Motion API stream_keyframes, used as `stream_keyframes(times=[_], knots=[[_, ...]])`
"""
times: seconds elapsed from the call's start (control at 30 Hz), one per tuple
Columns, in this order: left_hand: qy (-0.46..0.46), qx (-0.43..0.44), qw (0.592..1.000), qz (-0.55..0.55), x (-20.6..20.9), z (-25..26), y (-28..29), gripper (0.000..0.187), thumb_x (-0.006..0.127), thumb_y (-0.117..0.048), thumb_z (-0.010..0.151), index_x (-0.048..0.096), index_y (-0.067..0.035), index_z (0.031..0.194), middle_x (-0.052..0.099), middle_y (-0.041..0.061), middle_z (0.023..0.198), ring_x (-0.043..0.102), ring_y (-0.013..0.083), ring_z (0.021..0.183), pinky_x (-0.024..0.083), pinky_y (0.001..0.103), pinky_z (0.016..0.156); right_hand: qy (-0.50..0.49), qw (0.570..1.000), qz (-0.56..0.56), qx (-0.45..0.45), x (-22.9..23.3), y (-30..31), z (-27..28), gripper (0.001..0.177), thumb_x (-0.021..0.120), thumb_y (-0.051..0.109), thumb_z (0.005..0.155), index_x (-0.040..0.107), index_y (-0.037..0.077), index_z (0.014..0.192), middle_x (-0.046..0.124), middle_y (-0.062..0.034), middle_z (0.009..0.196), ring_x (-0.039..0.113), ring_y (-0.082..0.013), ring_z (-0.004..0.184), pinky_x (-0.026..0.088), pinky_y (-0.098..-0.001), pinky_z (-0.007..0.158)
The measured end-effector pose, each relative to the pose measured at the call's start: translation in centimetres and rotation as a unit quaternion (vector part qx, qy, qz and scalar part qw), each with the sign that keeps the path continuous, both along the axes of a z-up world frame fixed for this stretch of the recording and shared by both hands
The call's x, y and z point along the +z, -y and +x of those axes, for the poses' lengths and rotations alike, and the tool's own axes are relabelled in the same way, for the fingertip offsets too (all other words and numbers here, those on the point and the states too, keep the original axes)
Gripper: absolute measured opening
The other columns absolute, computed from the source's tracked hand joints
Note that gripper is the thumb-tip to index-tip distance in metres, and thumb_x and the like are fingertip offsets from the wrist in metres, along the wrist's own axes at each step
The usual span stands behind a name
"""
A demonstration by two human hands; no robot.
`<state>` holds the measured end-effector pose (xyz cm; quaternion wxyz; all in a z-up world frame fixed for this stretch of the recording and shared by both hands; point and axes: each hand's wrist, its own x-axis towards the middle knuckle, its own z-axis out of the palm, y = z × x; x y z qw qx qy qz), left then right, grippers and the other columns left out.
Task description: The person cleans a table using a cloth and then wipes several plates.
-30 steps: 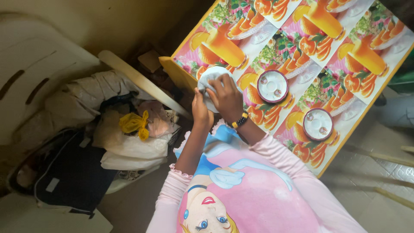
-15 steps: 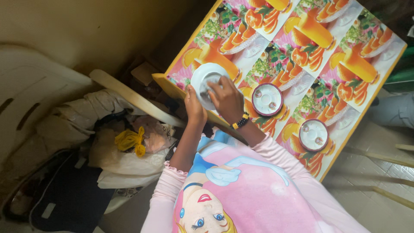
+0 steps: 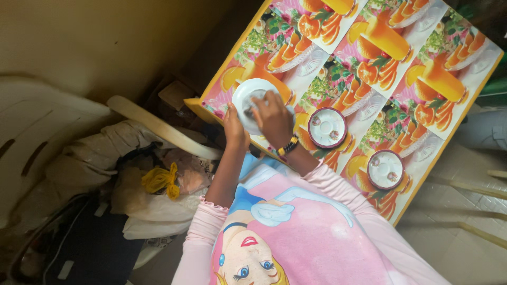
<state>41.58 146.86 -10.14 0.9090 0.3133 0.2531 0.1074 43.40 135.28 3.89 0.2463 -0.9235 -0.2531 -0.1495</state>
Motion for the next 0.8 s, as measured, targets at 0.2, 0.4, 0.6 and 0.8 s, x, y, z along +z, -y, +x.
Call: stream_keyframes(times=[0.2, 0.4, 0.6, 0.8], knots=[[-0.028, 0.014, 0.995, -0.092, -2.4, 0.6, -1.3, 0.054, 0.042, -0.037, 0.11, 0.053, 0.007, 0.137, 0.061, 0.019, 0.137, 0.06, 0.0299, 0.124, 0.049, 0.043, 0.108, -0.133, 0.985, -0.047, 0.097, -0.6, 4.6, 0.2, 0.025, 0.077, 0.019, 0.088, 0.074, 0.013, 0.112, 0.058, -0.0102, 0.098, 0.065, -0.0282, 0.095, 0.054, -0.0419, 0.072], [-0.064, 0.011, 0.991, -0.117, -2.6, 1.7, -1.0, 0.052, 0.041, -0.037, 0.108, 0.052, 0.004, 0.139, 0.062, 0.014, 0.138, 0.061, 0.0252, 0.126, 0.048, 0.04, 0.109, -0.12, 0.986, 0.089, -0.076, -8.0, 7.9, 3.8, 0.025, 0.073, 0.021, 0.098, 0.072, 0.01, 0.12, 0.064, -0.0075, 0.111, 0.066, -0.0258, 0.105, 0.054, -0.0367, 0.089], [-0.07, 0.001, 0.997, -0.018, -3.0, 1.5, 1.1, 0.052, 0.044, -0.033, 0.11, 0.055, 0.012, 0.135, 0.064, 0.02, 0.131, 0.063, 0.0268, 0.119, 0.05, 0.039, 0.105, -0.479, 0.699, 0.523, -0.097, -12.3, 7.9, 3.3, 0.044, 0.07, 0.031, 0.097, 0.058, 0.009, 0.132, 0.066, 0.0027, 0.121, 0.062, -0.0049, 0.109, 0.051, -0.0226, 0.095], [-0.187, -0.169, 0.965, 0.069, 0.4, 3.2, -0.3, 0.061, 0.035, -0.05, 0.102, 0.049, -0.007, 0.142, 0.058, 0.012, 0.137, 0.061, 0.0253, 0.122, 0.053, 0.052, 0.098, -0.401, 0.732, 0.549, -0.046, -9.7, 7.5, 3.9, 0.033, 0.074, 0.02, 0.102, 0.066, -0.001, 0.126, 0.072, -0.0051, 0.114, 0.066, -0.0114, 0.099, 0.055, -0.0271, 0.087]])
